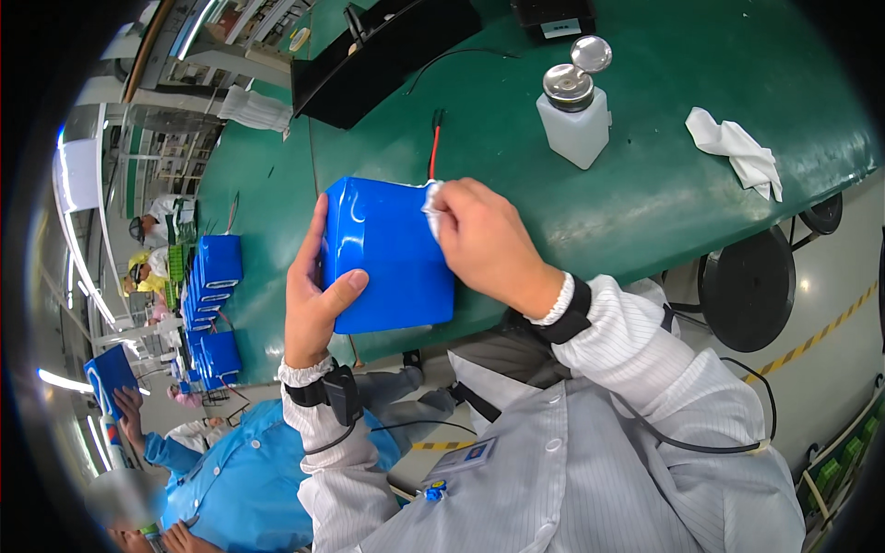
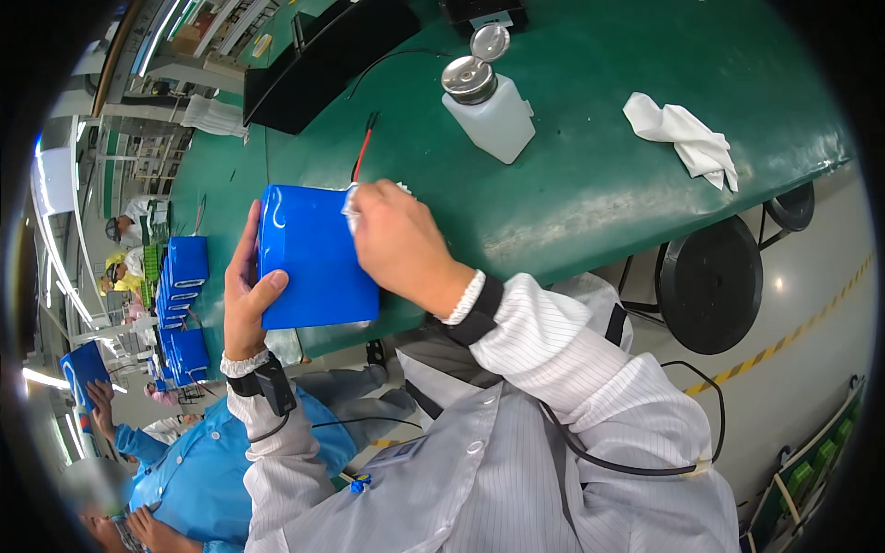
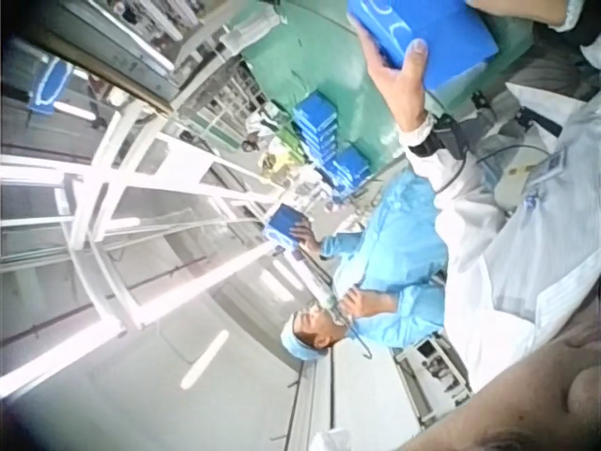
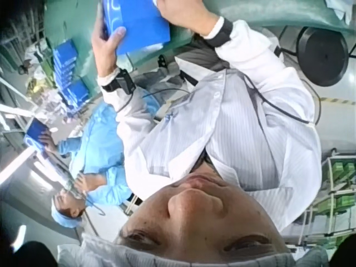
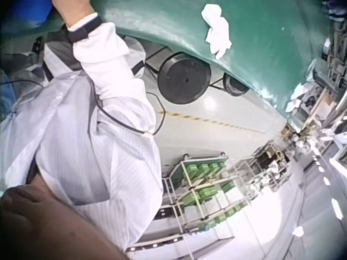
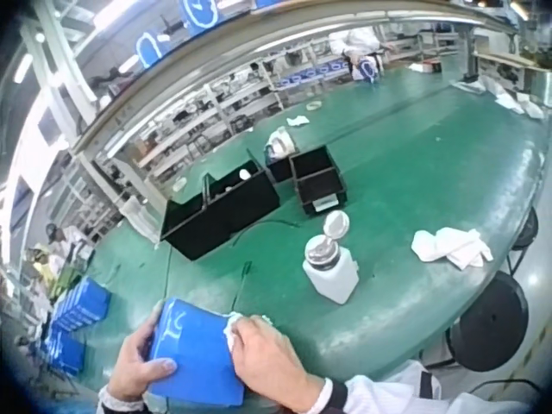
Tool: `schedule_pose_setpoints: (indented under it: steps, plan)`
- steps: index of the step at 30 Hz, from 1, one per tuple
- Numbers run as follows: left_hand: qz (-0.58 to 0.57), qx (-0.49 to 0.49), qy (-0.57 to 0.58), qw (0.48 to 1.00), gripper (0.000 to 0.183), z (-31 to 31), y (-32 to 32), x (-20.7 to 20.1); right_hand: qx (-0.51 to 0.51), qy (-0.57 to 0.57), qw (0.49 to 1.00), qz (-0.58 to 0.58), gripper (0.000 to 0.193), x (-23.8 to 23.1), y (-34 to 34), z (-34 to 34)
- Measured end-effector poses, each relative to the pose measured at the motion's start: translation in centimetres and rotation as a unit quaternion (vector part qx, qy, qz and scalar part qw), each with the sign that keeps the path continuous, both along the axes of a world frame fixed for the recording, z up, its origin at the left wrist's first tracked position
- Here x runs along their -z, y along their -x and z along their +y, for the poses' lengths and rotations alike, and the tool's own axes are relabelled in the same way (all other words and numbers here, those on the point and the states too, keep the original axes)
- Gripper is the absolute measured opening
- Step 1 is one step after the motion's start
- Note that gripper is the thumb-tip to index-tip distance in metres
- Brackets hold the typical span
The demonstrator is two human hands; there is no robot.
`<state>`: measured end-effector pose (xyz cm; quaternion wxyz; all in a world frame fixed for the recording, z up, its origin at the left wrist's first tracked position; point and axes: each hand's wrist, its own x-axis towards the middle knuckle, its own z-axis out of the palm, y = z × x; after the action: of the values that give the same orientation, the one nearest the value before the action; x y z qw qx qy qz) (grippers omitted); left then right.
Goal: Cleaning the surfaces of battery packs using a cloth and a solvent dispenser on an assembly line.
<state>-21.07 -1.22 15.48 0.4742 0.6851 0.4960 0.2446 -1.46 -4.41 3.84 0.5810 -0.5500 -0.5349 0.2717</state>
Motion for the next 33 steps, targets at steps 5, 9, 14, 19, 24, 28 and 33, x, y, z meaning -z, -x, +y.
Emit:
schedule_pose_setpoints:
  steps: [5,9,14,19,24,28,33]
  plan:
    - [-0.026,0.011,-0.004,1.000,0.104,0.1,0.1,0.3,0.026,-0.175,0.984,-0.026,0.016,-0.7,0.5,1.1]
    - [-0.014,-0.004,-0.011,1.000,0.102,-0.3,0.2,0.2,-0.008,-0.078,0.995,-0.064,0.033,0.6,0.7,-1.6]
    - [-0.050,0.009,-0.003,0.999,0.101,0.5,0.4,0.9,-0.074,-0.216,0.973,-0.030,0.047,-2.1,1.3,-1.3]
    - [-0.033,0.006,-0.006,0.999,0.100,0.6,0.5,0.8,-0.121,-0.137,0.982,-0.051,0.064,-0.9,0.7,-1.6]
    - [-0.022,0.017,0.001,1.000,0.101,0.3,0.6,0.2,-0.147,-0.169,0.973,-0.059,0.075,-2.8,1.0,-0.4]
    - [-0.022,0.018,-0.014,0.999,0.101,0.1,1.1,0.6,-0.130,-0.107,0.980,-0.110,0.085,-0.3,0.5,-3.8]
    - [0.011,0.022,-0.006,1.000,0.100,-0.2,0.3,-0.3,-0.136,-0.147,0.972,-0.123,0.093,-3.5,1.4,-2.4]
